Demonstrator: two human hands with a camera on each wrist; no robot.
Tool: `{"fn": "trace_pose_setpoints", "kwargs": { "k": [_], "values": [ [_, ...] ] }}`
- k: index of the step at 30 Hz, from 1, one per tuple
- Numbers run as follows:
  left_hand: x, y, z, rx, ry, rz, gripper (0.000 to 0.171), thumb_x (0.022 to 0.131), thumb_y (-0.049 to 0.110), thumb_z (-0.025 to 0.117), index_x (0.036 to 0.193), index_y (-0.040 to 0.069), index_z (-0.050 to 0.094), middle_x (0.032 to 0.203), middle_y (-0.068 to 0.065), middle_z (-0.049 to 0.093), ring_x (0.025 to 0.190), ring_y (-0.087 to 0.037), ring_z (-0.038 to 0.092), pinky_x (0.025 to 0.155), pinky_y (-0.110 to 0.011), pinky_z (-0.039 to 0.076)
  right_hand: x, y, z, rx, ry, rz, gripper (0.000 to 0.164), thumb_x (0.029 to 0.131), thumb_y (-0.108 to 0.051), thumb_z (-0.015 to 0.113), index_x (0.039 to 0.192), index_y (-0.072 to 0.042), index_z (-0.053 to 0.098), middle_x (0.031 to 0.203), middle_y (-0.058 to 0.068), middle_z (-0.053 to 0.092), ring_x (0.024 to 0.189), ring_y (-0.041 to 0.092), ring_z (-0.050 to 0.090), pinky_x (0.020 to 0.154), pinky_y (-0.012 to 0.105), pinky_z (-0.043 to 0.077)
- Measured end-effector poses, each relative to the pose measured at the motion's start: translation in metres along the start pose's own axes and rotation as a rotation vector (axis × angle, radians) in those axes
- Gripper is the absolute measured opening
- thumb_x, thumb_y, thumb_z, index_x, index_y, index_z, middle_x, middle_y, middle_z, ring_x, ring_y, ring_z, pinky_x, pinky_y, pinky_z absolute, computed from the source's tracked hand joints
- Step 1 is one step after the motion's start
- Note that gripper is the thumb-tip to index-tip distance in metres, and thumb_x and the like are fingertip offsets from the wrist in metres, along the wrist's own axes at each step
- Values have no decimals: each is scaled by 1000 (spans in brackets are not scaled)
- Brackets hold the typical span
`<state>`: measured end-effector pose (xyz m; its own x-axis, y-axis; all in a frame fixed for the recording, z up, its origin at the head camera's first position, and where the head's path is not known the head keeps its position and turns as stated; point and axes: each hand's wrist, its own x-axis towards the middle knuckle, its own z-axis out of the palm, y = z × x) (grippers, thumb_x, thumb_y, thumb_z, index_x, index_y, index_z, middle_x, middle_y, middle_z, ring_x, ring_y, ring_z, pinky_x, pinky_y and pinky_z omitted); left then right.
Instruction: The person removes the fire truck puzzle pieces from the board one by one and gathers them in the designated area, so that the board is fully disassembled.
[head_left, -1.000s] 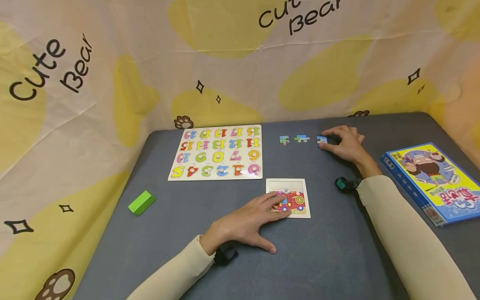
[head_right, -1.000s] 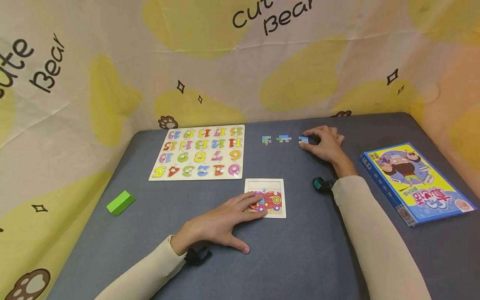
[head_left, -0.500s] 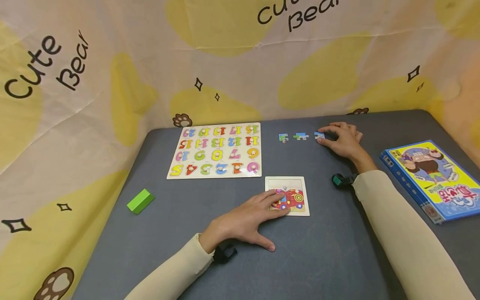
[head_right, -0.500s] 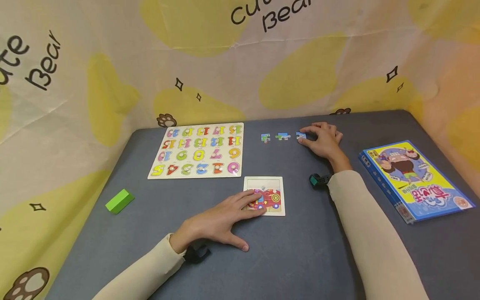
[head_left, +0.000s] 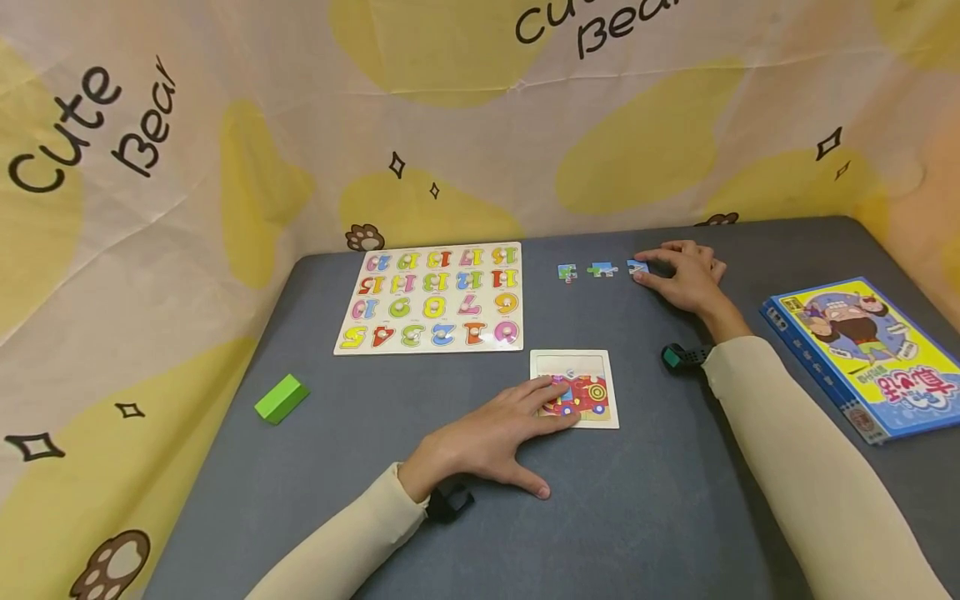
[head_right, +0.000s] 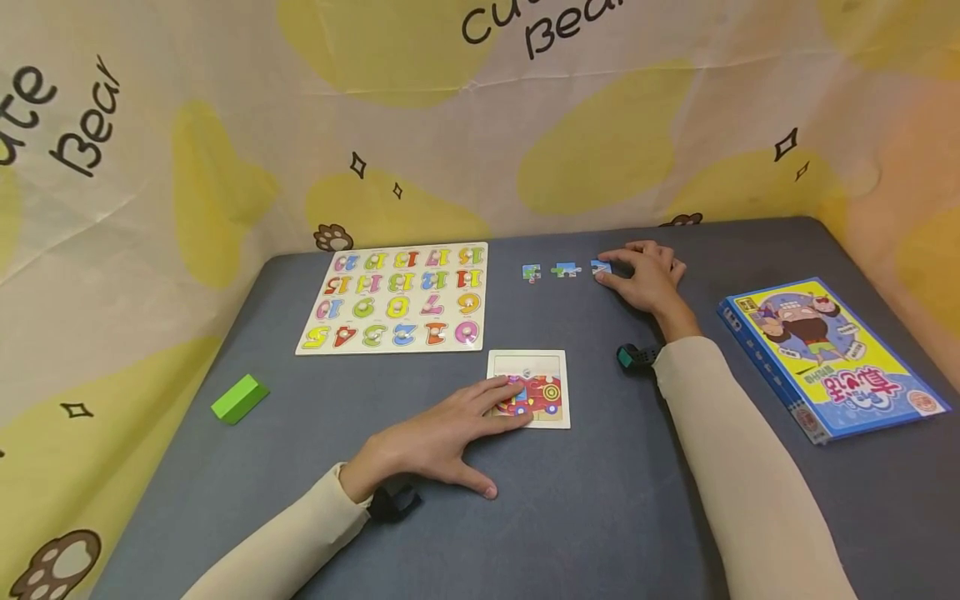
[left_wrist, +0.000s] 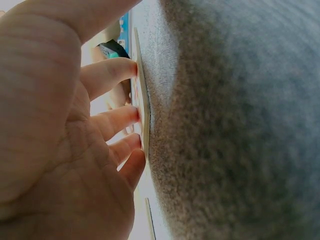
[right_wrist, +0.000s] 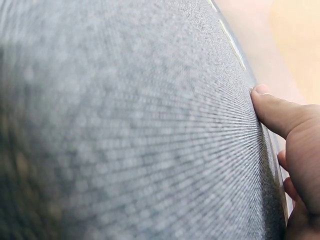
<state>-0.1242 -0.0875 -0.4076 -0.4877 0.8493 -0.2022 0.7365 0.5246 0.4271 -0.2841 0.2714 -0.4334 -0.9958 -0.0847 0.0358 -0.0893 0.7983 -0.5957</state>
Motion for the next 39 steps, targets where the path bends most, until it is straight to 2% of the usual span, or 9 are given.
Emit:
{"fn": "trace_pose_setpoints", "kwargs": {
  "k": [16, 30, 39],
  "values": [
    [0, -2, 2, -1, 10, 15, 97, 81, 55, 81, 160, 29, 33, 173, -2, 13, 160, -25, 7, 126, -49, 20, -2, 1, 2, 30, 22, -5, 52, 99, -44, 63, 142, -15, 59, 158, 26, 28, 138, 53, 17, 99, 66, 6],
    [0, -1, 3, 26, 0, 6, 98, 80, 57, 81, 161, 30, 32, 173, 0, 12, 161, -23, 5, 127, -47, 19, -10, 3, 1, 161, 101, -52, 49, 98, -36, 69, 139, -11, 61, 155, 23, 41, 142, 49, 21, 104, 65, 4],
    [-1, 0, 2, 36, -3, -26, 97, 81, 57, 80, 160, 31, 32, 173, 1, 10, 161, -27, 1, 126, -53, 18, -13, 2, -2, 240, 105, -70, 48, 99, -32, 67, 140, -8, 60, 152, 22, 47, 144, 48, 23, 105, 63, 4]
  ]
}}
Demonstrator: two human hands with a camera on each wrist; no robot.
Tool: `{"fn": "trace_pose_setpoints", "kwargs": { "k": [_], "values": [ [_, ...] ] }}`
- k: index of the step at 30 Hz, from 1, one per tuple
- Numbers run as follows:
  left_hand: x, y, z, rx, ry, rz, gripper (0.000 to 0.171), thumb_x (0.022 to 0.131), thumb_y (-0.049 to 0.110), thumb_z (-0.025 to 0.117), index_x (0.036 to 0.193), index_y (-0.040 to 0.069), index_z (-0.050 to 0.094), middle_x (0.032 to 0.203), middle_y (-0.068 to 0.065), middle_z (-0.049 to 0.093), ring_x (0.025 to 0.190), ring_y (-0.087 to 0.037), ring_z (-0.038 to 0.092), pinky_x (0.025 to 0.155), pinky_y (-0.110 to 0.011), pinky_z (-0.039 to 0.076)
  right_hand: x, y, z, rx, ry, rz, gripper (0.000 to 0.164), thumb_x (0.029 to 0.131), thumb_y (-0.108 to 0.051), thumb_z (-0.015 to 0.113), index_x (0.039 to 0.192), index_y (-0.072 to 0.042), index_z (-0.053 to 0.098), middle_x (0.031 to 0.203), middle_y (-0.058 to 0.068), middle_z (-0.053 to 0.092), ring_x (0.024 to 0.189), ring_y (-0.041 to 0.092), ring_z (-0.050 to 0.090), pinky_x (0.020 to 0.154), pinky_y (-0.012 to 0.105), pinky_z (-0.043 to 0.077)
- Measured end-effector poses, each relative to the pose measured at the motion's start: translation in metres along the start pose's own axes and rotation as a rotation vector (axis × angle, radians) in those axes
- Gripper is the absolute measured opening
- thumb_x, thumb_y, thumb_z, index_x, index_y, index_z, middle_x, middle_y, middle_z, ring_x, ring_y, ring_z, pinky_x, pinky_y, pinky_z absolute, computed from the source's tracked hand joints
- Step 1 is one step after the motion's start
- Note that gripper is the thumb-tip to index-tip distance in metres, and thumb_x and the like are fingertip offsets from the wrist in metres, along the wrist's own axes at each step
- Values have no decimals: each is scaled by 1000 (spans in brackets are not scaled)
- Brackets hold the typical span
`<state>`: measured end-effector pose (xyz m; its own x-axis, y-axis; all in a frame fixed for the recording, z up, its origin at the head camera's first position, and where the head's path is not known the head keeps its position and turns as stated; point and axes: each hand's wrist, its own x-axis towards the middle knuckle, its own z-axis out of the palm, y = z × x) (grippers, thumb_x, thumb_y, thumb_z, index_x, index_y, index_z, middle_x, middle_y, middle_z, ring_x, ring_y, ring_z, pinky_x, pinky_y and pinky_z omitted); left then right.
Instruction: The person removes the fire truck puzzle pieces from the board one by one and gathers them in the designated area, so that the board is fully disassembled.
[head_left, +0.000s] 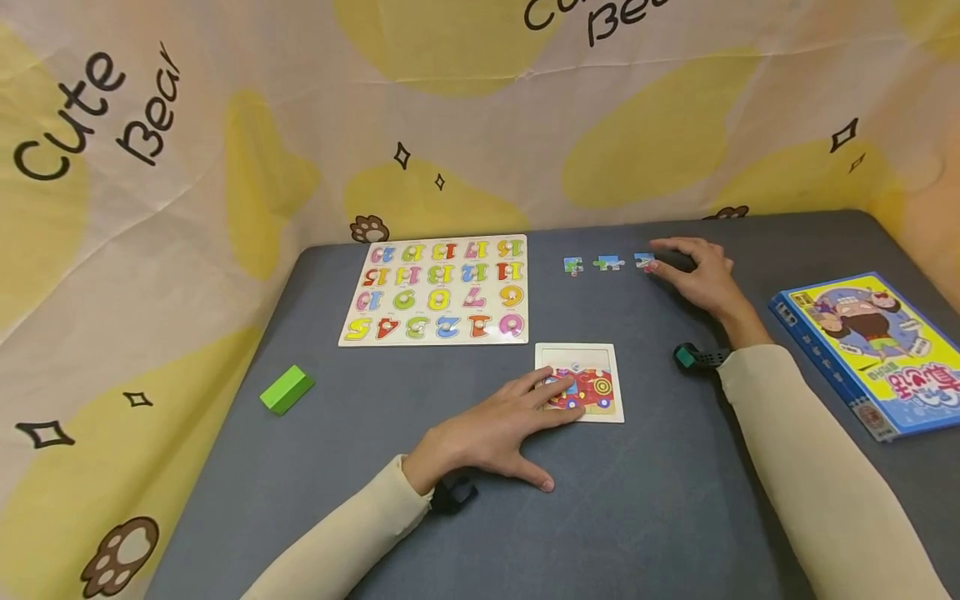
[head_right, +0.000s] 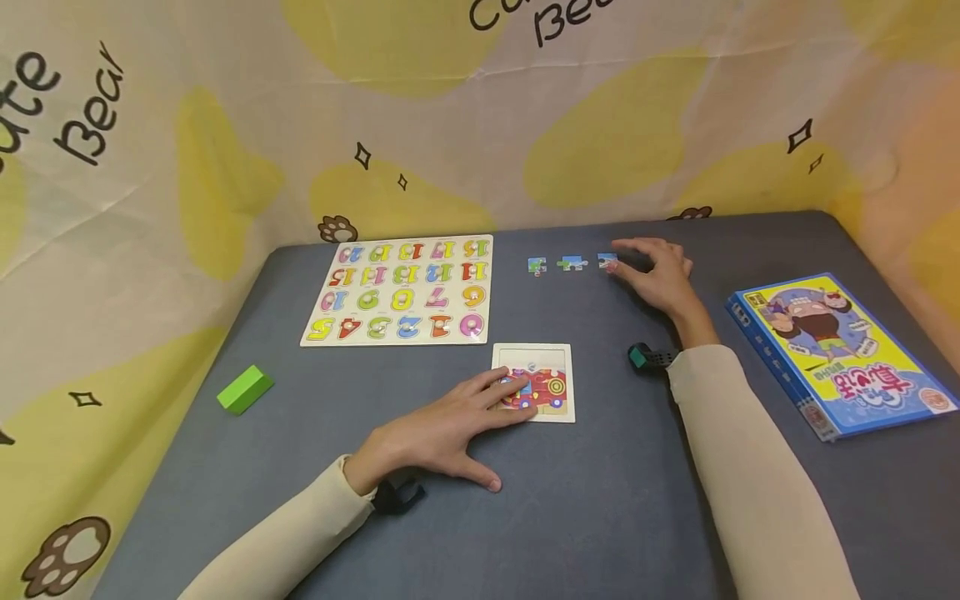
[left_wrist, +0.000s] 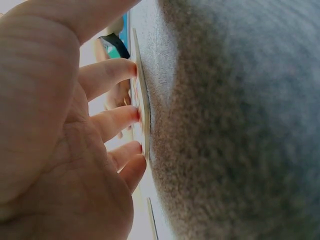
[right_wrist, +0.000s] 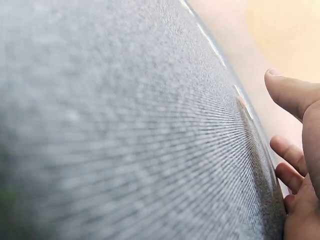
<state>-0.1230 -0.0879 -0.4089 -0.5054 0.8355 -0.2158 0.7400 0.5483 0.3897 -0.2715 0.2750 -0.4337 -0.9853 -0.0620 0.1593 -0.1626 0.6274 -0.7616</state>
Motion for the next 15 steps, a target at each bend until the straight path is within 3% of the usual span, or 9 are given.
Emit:
{"fn": "trace_pose_setpoints", "kwargs": {
  "k": [6, 10, 15],
  "values": [
    [1, -1, 0, -15, -4, 3, 97, 81, 57, 80, 161, 32, 31, 173, 0, 11, 161, -27, 1, 126, -53, 18, -9, -5, 0, 43, -30, -39, 47, 99, -28, 68, 141, -9, 60, 150, 23, 49, 145, 47, 23, 112, 70, -2],
    [1, -2, 0, -17, -7, 4, 96, 82, 58, 79, 161, 33, 30, 174, 1, 9, 161, -27, 1, 126, -53, 18, -18, -12, 4, 42, -99, -78, 44, 98, -24, 69, 139, -8, 62, 150, 23, 48, 145, 48, 23, 113, 75, -7],
    [0, -2, 1, 10, -8, -1, 96, 82, 60, 78, 161, 35, 29, 174, 2, 9, 161, -29, 0, 125, -55, 19, -28, -23, 14, 8, -171, -128, 35, 97, -17, 69, 131, -8, 67, 142, 22, 55, 136, 45, 31, 111, 75, 2]
  ]
}}
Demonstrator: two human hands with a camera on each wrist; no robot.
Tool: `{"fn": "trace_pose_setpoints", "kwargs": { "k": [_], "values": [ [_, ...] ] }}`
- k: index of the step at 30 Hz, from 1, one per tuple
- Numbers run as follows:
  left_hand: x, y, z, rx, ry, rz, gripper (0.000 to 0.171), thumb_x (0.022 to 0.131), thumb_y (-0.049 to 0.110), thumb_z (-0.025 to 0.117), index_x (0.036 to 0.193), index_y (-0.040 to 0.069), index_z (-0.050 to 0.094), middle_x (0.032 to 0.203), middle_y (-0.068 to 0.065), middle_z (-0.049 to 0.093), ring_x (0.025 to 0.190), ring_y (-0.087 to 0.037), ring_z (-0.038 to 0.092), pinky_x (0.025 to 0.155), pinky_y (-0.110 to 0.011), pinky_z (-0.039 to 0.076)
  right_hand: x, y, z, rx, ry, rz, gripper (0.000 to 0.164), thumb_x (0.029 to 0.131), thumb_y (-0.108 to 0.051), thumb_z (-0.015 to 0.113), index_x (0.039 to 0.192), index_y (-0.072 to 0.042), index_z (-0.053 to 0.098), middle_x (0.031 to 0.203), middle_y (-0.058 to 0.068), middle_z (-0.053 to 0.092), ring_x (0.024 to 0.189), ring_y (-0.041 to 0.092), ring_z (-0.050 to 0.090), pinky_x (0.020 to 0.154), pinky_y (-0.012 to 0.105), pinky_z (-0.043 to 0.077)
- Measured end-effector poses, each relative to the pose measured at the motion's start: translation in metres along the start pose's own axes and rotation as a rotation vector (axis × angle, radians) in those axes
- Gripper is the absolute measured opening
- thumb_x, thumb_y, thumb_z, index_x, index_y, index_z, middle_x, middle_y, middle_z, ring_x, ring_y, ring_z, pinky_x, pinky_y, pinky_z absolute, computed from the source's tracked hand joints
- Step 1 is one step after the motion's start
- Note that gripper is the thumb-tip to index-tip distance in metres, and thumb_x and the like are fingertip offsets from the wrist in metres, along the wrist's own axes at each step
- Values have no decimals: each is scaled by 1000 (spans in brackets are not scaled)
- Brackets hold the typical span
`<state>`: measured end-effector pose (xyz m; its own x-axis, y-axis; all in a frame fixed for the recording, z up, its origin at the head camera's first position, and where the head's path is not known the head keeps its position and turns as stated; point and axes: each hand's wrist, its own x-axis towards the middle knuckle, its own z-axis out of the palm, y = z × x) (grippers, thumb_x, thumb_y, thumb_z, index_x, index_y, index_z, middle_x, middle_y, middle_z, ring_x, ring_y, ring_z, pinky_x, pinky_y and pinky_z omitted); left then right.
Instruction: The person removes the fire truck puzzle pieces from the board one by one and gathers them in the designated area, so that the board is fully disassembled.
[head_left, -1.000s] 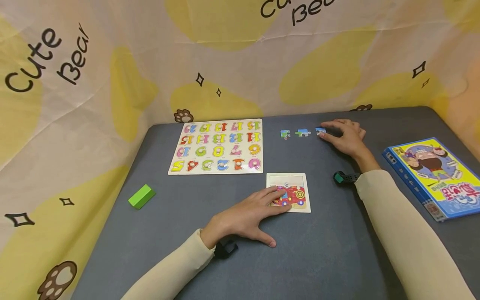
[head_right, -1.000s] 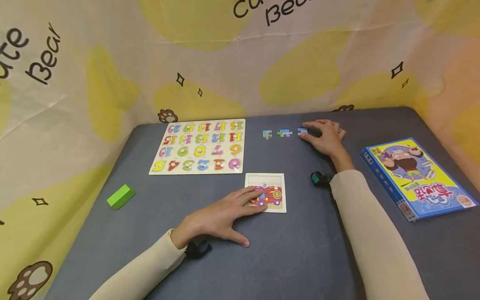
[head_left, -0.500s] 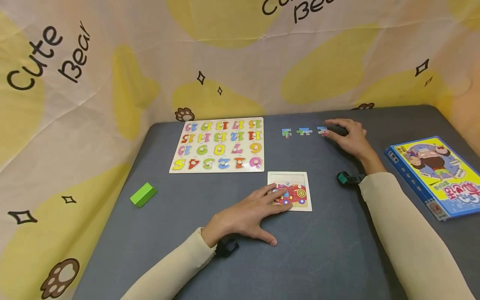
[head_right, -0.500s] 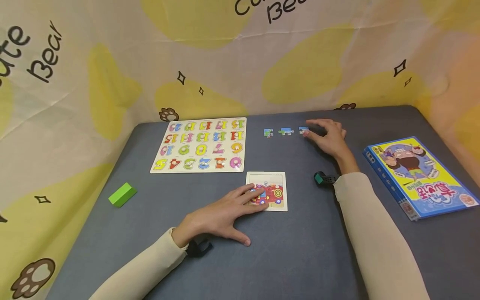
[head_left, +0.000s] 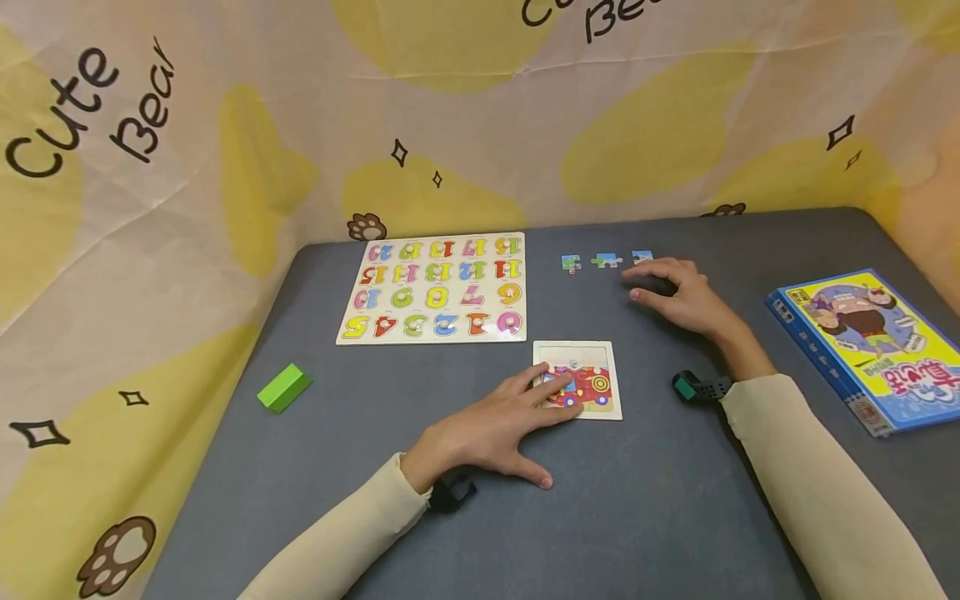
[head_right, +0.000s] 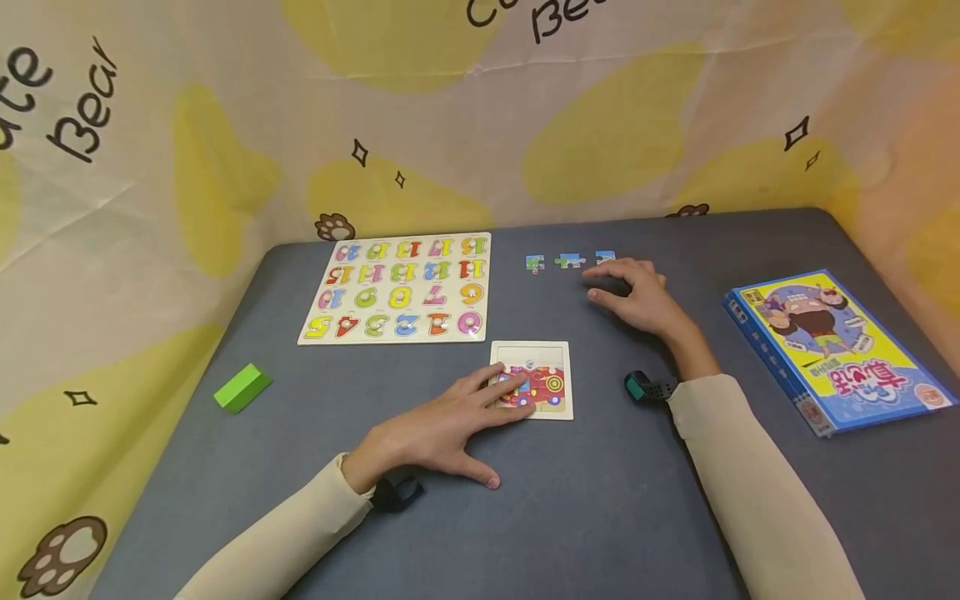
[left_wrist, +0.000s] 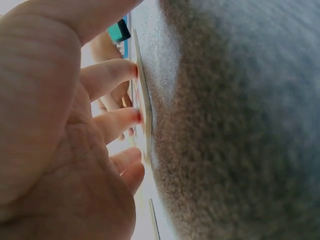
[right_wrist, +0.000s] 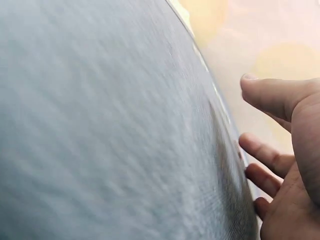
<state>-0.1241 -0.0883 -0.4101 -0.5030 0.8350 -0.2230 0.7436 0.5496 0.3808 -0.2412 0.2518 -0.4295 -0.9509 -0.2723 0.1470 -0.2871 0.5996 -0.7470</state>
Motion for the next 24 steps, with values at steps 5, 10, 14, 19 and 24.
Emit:
{"fn": "trace_pose_setpoints", "kwargs": {
  "k": [5, 10, 14, 19, 24],
  "values": [
    [-1, 1, -1, 12, 3, -9, 96, 82, 60, 78, 161, 35, 30, 173, 1, 10, 160, -30, 3, 125, -55, 19, -5, -13, 12, -18, -55, -102, 31, 95, -13, 71, 125, -8, 71, 136, 20, 61, 131, 43, 37, 104, 69, 15],
    [-1, 1, -1, -7, -1, -3, 96, 82, 60, 78, 160, 34, 30, 173, 0, 11, 160, -30, 4, 124, -56, 20, -10, -23, 23, -46, -103, -149, 31, 94, -14, 72, 125, -10, 71, 135, 20, 61, 128, 43, 39, 96, 60, 20],
    [0, 0, -1, -1, 8, 6, 96, 81, 60, 79, 160, 34, 32, 171, 1, 16, 159, -31, 5, 124, -56, 21, -13, -26, 27, -58, -116, -149, 30, 95, -15, 72, 125, -12, 71, 136, 18, 61, 123, 39, 41, 91, 54, 20],
    [1, -1, -1, 28, 23, 20, 97, 80, 61, 79, 160, 32, 33, 169, 2, 22, 159, -32, 7, 124, -55, 21, -15, -31, 29, -61, -127, -133, 29, 96, -17, 71, 125, -12, 71, 138, 19, 59, 125, 41, 40, 94, 60, 20],
    [1, -2, -1, 49, 28, 20, 97, 80, 62, 79, 160, 32, 33, 170, 3, 22, 160, -34, 5, 123, -56, 20, -16, -38, 30, -61, -160, -125, 29, 96, -18, 71, 124, -13, 72, 137, 17, 60, 124, 38, 41, 96, 59, 21]
  ]
}}
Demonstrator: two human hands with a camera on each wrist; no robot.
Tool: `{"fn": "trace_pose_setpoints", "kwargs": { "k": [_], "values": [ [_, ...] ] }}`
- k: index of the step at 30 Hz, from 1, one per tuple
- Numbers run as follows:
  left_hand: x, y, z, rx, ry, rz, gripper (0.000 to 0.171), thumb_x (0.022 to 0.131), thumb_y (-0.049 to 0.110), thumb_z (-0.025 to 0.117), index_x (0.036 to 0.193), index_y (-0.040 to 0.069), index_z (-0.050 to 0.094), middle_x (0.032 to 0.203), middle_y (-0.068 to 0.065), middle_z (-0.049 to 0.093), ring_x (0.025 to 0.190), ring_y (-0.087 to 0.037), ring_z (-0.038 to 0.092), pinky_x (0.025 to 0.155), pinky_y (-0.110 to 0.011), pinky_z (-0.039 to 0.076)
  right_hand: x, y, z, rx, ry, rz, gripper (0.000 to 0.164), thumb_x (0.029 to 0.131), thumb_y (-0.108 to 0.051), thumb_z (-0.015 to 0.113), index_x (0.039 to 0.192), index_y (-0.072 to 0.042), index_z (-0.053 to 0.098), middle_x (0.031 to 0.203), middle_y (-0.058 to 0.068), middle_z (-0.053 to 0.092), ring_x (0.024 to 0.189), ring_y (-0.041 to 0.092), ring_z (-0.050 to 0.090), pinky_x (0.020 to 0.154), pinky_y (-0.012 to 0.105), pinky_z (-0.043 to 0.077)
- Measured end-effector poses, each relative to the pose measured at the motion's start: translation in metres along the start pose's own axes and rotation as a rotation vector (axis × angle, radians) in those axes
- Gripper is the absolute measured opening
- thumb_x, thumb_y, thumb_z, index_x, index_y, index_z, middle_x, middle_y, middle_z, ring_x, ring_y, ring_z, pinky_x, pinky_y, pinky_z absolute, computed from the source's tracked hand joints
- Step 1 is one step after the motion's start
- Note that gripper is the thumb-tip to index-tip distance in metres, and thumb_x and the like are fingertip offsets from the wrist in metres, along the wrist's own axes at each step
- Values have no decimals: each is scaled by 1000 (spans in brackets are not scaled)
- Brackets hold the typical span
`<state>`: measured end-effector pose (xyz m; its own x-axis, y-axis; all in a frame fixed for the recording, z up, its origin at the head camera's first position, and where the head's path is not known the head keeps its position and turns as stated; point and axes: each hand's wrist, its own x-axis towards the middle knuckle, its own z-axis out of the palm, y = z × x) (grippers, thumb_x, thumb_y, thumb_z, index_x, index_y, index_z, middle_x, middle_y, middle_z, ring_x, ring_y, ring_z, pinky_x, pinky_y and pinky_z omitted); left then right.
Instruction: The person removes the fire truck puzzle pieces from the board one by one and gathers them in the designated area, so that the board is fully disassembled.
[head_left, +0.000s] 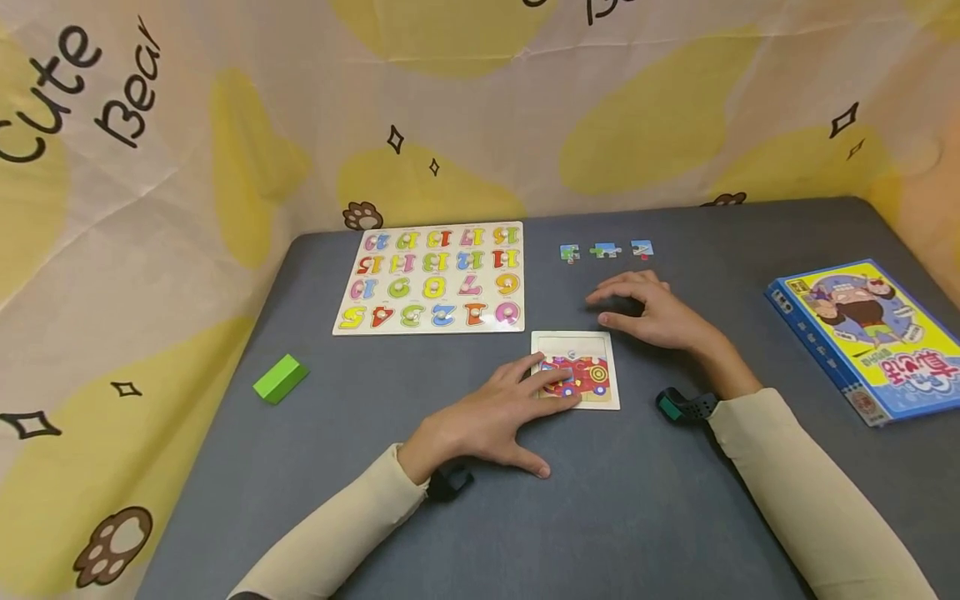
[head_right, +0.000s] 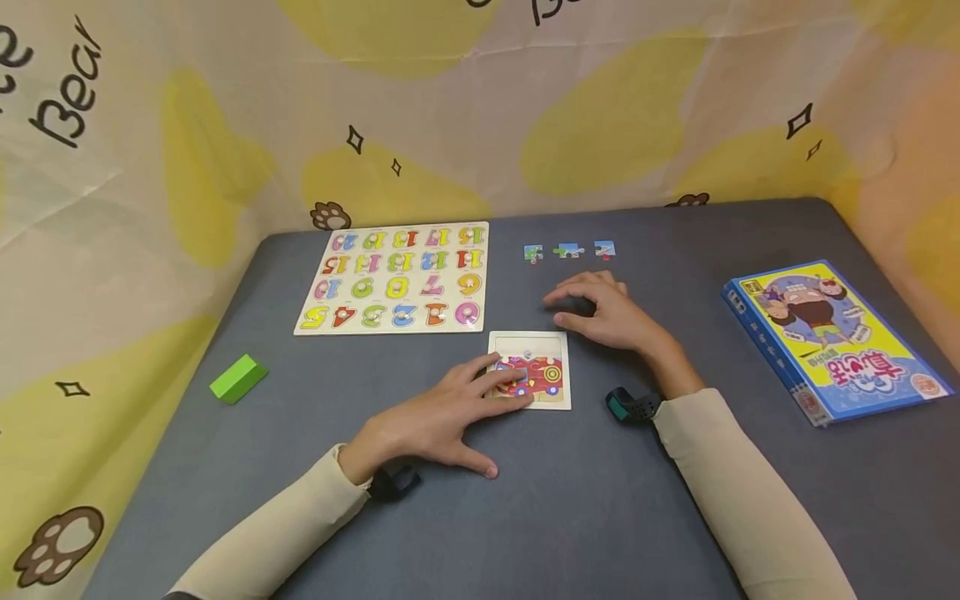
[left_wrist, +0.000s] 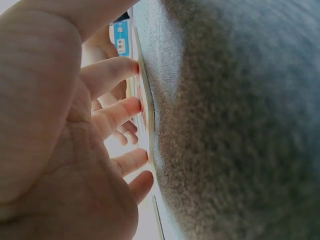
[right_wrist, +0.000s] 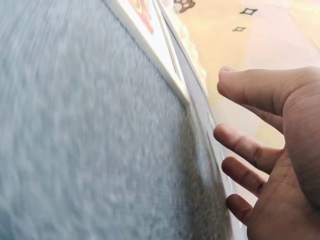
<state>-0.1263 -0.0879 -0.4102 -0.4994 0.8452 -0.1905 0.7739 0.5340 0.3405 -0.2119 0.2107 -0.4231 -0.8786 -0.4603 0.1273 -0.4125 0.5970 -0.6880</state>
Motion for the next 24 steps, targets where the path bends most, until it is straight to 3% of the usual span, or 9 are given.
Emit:
{"fn": "trace_pose_setpoints", "kwargs": {
  "k": [6, 16, 20, 24],
  "values": [
    [0, 1, 0, 3, -12, 0, 93, 82, 61, 77, 159, 33, 35, 170, 5, 21, 160, -35, 3, 124, -54, 18, 3, -8, 6, -20, -42, -26, 26, 92, -18, 76, 118, -17, 75, 122, 8, 68, 109, 25, 44, 86, 45, 22],
    [-5, 1, -4, -48, -15, -8, 89, 84, 58, 77, 159, 32, 36, 171, 2, 21, 160, -37, 2, 125, -57, 14, 7, -19, 15, -16, -100, -62, 25, 88, -19, 79, 113, -22, 78, 110, 3, 70, 104, 24, 46, 86, 44, 23],
    [-3, -3, -4, -78, 45, -56, 83, 87, 57, 74, 158, 30, 39, 169, -2, 26, 159, -33, 10, 124, -55, 19, 6, -17, 17, -6, -103, -63, 24, 89, -19, 79, 113, -21, 78, 110, 3, 70, 102, 23, 45, 85, 43, 23],
    [1, -7, -4, -131, 171, -133, 74, 90, 49, 74, 153, 23, 47, 164, -7, 37, 156, -34, 23, 121, -57, 25, 6, -16, 18, 2, -106, -59, 25, 89, -18, 79, 114, -20, 78, 110, 4, 70, 99, 23, 45, 83, 43, 23]
  ]
}}
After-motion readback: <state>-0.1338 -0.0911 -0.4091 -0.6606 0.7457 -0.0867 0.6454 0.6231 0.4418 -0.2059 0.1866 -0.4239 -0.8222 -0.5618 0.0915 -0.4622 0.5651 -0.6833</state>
